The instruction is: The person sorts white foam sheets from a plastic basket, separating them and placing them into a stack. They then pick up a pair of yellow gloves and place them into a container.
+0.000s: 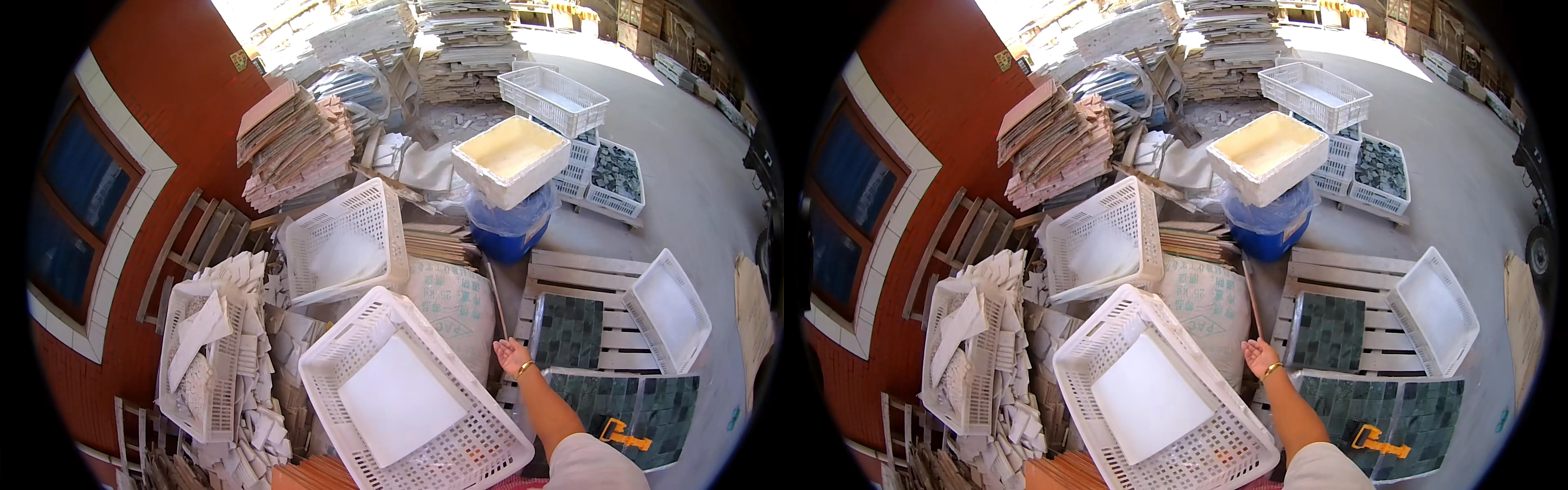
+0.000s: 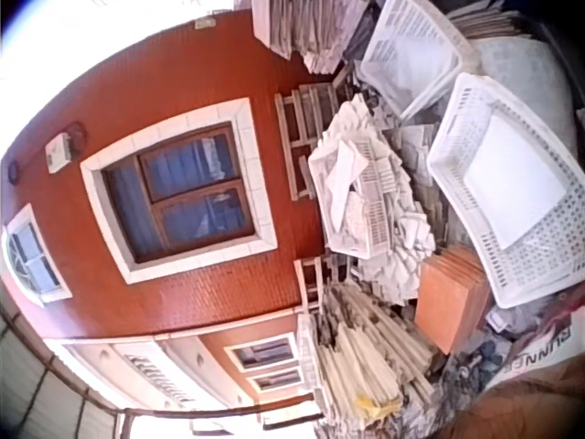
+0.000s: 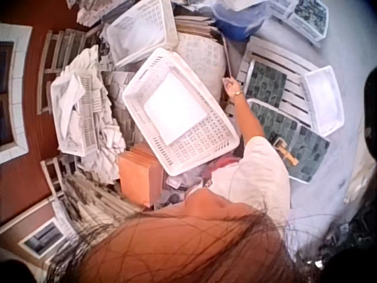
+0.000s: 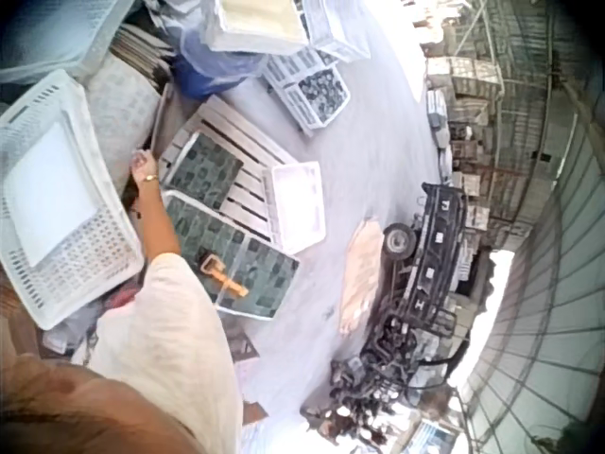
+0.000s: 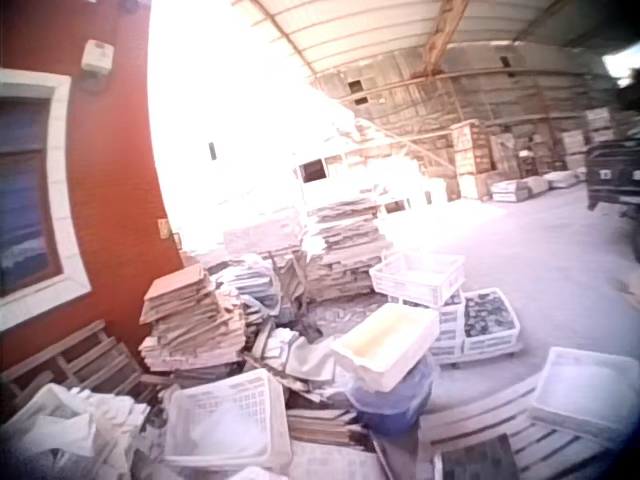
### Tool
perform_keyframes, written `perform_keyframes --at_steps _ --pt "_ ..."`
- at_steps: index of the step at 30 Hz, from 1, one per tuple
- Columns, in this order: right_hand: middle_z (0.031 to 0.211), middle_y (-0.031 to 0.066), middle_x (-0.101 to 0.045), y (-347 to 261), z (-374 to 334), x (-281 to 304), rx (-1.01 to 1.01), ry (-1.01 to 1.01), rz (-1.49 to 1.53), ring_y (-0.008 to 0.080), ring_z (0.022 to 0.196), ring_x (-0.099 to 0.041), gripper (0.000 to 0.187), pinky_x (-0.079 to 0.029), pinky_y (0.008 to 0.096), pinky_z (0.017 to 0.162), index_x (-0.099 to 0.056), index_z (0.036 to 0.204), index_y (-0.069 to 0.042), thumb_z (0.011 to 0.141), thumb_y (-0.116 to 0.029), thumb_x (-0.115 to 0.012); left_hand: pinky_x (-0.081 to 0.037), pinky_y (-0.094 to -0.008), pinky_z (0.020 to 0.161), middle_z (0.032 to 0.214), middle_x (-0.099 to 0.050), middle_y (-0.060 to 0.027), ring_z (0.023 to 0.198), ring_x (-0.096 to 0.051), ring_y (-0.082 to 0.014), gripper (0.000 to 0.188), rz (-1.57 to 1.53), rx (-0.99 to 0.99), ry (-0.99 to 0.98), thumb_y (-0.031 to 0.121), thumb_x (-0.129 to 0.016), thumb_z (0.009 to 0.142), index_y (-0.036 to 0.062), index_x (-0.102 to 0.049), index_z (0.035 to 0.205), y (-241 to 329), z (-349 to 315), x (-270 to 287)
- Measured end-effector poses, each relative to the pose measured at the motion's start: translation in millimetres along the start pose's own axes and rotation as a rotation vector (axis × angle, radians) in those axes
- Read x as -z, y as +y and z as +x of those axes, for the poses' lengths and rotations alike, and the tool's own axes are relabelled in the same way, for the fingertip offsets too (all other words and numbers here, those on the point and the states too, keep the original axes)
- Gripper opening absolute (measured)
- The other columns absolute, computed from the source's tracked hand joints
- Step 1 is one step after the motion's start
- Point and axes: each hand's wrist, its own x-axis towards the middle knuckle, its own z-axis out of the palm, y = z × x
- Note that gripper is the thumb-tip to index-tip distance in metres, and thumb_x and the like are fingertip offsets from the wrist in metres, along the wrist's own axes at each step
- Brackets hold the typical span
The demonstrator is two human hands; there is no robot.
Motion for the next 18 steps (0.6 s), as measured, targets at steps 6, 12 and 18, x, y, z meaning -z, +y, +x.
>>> perform_keyframes --at_steps 6,12,18 --pt "0.090 0.0141 -0.059 -11 -67 3 0.102 0.017 -0.349 0.0213 0.078 -0.059 0.024 -0.050 0.0253 0.063 -0.051 0.093 0.002 0.085 -0.021 -0.050 -0.045 -0.0370 0.067 0.086 -0.058 -0.0175 0.079 -0.057 -0.0288 0.026 -0.068 0.014 0.053 0.024 -0.048 0.084 0.0010 -0.057 0.093 -71 -46 10" --pt "0.076 0.0076 -0.058 12 -111 5 0.222 0.089 -1.055 0.0157 0.064 -0.057 0.018 -0.048 0.0242 0.058 -0.055 0.089 -0.005 0.080 -0.021 -0.053 -0.045 -0.0377 0.066 0.085 -0.057 -0.0179 0.079 -0.056 -0.0298 0.026 -0.151 0.065 0.127 0.025 -0.048 0.084 0.0016 -0.058 0.092 -127 -86 2" --pt "0.084 0.0160 -0.058 46 -111 13 0.726 -0.046 -1.897 0.0337 0.081 -0.055 0.025 -0.041 0.0376 0.076 -0.055 0.097 0.002 0.077 -0.013 -0.053 -0.045 -0.0384 0.066 0.084 -0.057 -0.0184 0.078 -0.056 -0.0308 0.026 -0.187 0.113 0.180 0.026 -0.048 0.083 0.0022 -0.058 0.090 -169 -113 -4"
